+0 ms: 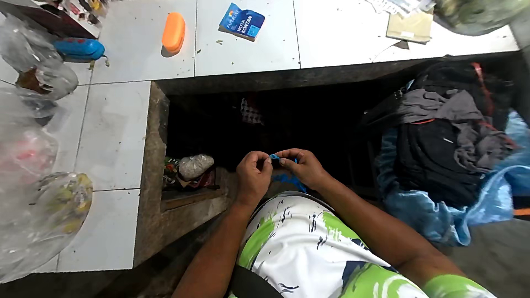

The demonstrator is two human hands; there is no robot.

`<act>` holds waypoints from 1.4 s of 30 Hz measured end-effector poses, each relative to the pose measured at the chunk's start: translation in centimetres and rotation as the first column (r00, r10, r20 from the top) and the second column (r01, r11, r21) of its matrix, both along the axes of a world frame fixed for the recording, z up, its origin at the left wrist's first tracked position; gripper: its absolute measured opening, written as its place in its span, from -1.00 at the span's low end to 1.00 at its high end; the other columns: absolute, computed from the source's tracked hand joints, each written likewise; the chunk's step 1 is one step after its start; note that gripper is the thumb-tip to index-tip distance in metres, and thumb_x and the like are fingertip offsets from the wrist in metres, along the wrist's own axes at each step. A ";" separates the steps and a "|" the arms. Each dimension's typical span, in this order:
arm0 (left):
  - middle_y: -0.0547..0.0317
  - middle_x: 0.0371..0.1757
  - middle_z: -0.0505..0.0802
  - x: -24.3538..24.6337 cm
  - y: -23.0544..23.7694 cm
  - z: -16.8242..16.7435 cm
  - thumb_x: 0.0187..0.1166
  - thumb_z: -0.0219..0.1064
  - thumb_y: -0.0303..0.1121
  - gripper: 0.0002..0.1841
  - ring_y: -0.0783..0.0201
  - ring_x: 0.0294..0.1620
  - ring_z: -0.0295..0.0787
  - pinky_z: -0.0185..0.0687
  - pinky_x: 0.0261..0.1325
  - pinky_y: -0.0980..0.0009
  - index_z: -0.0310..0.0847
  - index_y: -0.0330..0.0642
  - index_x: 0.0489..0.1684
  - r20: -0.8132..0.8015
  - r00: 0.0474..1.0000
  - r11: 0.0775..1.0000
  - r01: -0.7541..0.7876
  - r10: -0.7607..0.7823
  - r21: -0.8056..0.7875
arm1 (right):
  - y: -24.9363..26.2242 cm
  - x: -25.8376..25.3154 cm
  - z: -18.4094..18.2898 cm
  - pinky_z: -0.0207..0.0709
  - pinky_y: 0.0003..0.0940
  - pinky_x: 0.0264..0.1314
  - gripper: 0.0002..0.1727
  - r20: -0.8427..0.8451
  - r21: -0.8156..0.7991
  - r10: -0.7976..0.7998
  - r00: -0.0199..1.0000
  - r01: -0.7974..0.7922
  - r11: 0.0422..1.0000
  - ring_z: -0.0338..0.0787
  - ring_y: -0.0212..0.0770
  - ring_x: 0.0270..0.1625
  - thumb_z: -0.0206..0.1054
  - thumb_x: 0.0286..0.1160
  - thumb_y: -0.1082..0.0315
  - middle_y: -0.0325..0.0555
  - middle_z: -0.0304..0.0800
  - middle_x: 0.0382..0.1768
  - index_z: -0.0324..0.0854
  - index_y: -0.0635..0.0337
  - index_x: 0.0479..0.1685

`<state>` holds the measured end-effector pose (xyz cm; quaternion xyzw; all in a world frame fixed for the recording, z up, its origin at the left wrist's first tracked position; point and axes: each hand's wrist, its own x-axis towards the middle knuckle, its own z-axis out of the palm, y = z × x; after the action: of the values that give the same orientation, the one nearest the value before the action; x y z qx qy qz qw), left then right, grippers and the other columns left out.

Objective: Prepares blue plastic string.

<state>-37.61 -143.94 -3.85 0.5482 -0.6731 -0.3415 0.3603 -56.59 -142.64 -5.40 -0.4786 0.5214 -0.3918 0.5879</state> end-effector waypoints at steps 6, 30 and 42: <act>0.22 -0.15 0.85 0.2 -0.1 -0.1 0.55 0.41 -0.46 -0.96 0.44 -0.19 0.80 0.79 -0.12 0.47 0.76 -0.17 -0.18 0.013 0.999 0.999 0.046 -0.046 0.005 | 0.1 0.0 -0.9 0.63 -0.34 -0.30 -0.80 -0.022 0.033 -0.035 0.999 0.036 0.999 0.71 -0.25 -0.34 0.11 0.81 0.32 -0.11 0.77 -0.24 0.64 0.13 0.05; 0.14 -0.35 0.80 1.2 0.3 -1.4 0.53 0.36 -0.42 -0.88 0.29 -0.36 0.72 0.72 -0.24 0.29 0.78 -0.21 -0.39 0.126 0.940 0.946 0.304 -0.317 0.115 | -0.4 -2.1 -1.9 0.68 -0.34 -0.33 -0.90 -0.468 -0.176 0.063 0.881 -0.163 0.971 0.72 -0.37 -0.42 0.45 0.54 0.29 -0.24 0.77 -0.39 0.73 0.12 -0.22; 0.04 0.18 0.84 -1.2 -0.7 -0.8 0.64 0.40 -0.30 -0.58 0.32 -0.03 0.85 0.84 -0.02 0.35 0.62 -0.24 0.43 -0.260 0.945 0.959 0.243 -0.199 0.147 | -2.1 -4.8 1.1 0.37 -0.56 -0.56 -0.89 0.349 0.035 -0.093 0.932 0.086 0.996 0.40 -0.44 -0.61 0.20 0.74 0.24 -0.31 0.47 -0.51 0.58 0.02 -0.03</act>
<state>-38.84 -144.62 -4.70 0.4530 -0.6482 -0.5028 0.3491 -61.36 -144.74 -4.31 -0.3714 0.4333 -0.4920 0.6574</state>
